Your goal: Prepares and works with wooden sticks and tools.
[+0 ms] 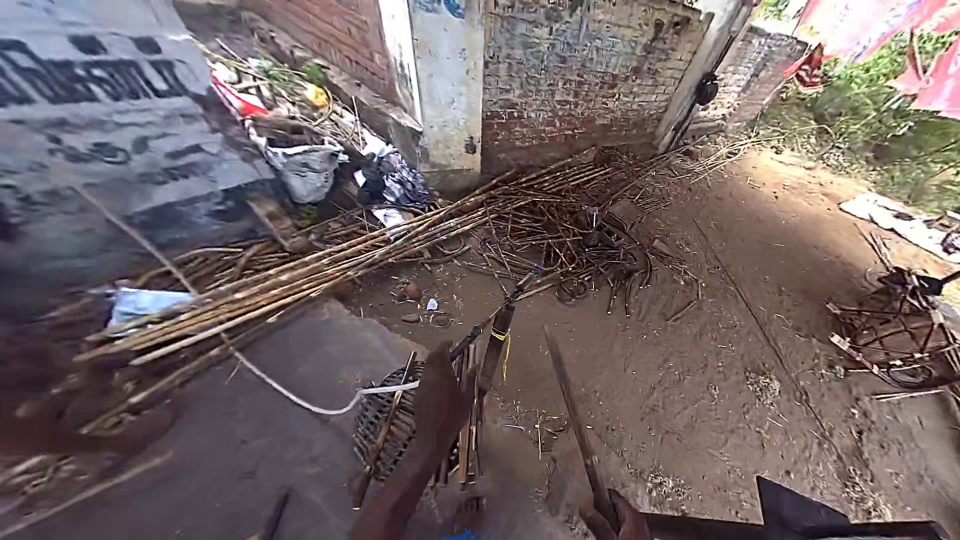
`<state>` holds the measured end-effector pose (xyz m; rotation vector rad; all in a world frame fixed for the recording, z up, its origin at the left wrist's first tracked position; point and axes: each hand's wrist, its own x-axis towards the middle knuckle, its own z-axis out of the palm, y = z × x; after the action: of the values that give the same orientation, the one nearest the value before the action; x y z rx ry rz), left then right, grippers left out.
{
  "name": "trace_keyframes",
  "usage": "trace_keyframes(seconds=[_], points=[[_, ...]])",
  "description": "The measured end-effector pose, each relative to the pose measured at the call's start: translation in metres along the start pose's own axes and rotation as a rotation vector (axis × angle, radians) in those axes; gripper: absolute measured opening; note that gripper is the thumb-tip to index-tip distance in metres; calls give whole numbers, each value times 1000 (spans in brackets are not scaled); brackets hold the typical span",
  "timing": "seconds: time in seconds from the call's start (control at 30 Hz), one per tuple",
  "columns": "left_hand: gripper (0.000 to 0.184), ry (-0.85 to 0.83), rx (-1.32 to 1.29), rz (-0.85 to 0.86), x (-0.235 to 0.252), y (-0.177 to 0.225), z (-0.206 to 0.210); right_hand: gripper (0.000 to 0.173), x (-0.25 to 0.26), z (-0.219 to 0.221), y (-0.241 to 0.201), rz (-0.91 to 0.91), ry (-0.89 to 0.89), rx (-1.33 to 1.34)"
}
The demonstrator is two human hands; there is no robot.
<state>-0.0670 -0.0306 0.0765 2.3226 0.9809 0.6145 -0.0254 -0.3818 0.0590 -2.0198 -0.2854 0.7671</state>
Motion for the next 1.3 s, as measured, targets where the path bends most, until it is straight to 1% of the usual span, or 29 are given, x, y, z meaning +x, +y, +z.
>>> trace_keyframes(seconds=[0.03, 0.07, 0.1, 0.13, 0.17, 0.2, 0.3, 0.43, 0.53, 0.63, 0.77, 0.93, 1.0, 1.07, 1.1, 1.13, 1.17, 1.23, 1.27, 1.3], points=[[69, -74, 25, -124, 17, -13, 9, 51, 12, 5, -21, -20, -4, 34], [71, -148, 63, -192, 32, -23, 20, 54, 24, 7, -38, -10, -43, 89], [69, -206, 112, -220, 45, -29, 30, 49, 36, 10, -51, 15, -83, 184], [67, -253, 156, -233, 58, -31, 40, 39, 49, 14, -59, 33, -92, 282], [66, -291, 200, -241, 71, -31, 49, 34, 62, 17, -65, 45, -89, 310], [63, -313, 237, -241, 83, -29, 57, 34, 76, 18, -68, 48, -69, 286], [55, -329, 280, -219, 94, -27, 74, 35, 104, 26, -72, 16, 22, 262], [60, -338, 299, -238, 103, -16, 79, 32, 149, 31, -99, -20, 85, 290], [60, -359, 302, -248, 107, -14, 83, 44, 182, 31, -117, -23, 109, 244], [61, -381, 308, -276, 113, -9, 84, 50, 207, 27, -132, -39, 121, 254], [63, -385, 262, -400, 116, -6, 87, 39, 214, 21, -127, -75, 107, 302], [62, -361, 79, -546, 122, -7, 93, 48, 197, 15, -100, -145, 127, 232], [63, -330, -60, -595, 120, -13, 99, 52, 183, 15, -85, -169, 153, 185], [65, -322, -248, -602, 109, -13, 109, 55, 168, 16, -72, -182, 179, 140], [65, -362, -377, -595, 98, -7, 115, 56, 163, 16, -68, -193, 190, 114], [64, -444, -536, -575, 85, 3, 121, 57, 161, 16, -66, -208, 201, 69], [61, -550, -695, -555, 70, 18, 126, 59, 162, 16, -64, -227, 212, 14], [54, -732, -917, -474, 45, 54, 131, 65, 168, 18, -64, -264, 226, -73], [53, -760, -988, -435, 38, 71, 135, 67, 173, 19, -66, -282, 229, -103], [50, -745, -1035, -410, 36, 85, 140, 67, 176, 19, -68, -297, 227, -114]])
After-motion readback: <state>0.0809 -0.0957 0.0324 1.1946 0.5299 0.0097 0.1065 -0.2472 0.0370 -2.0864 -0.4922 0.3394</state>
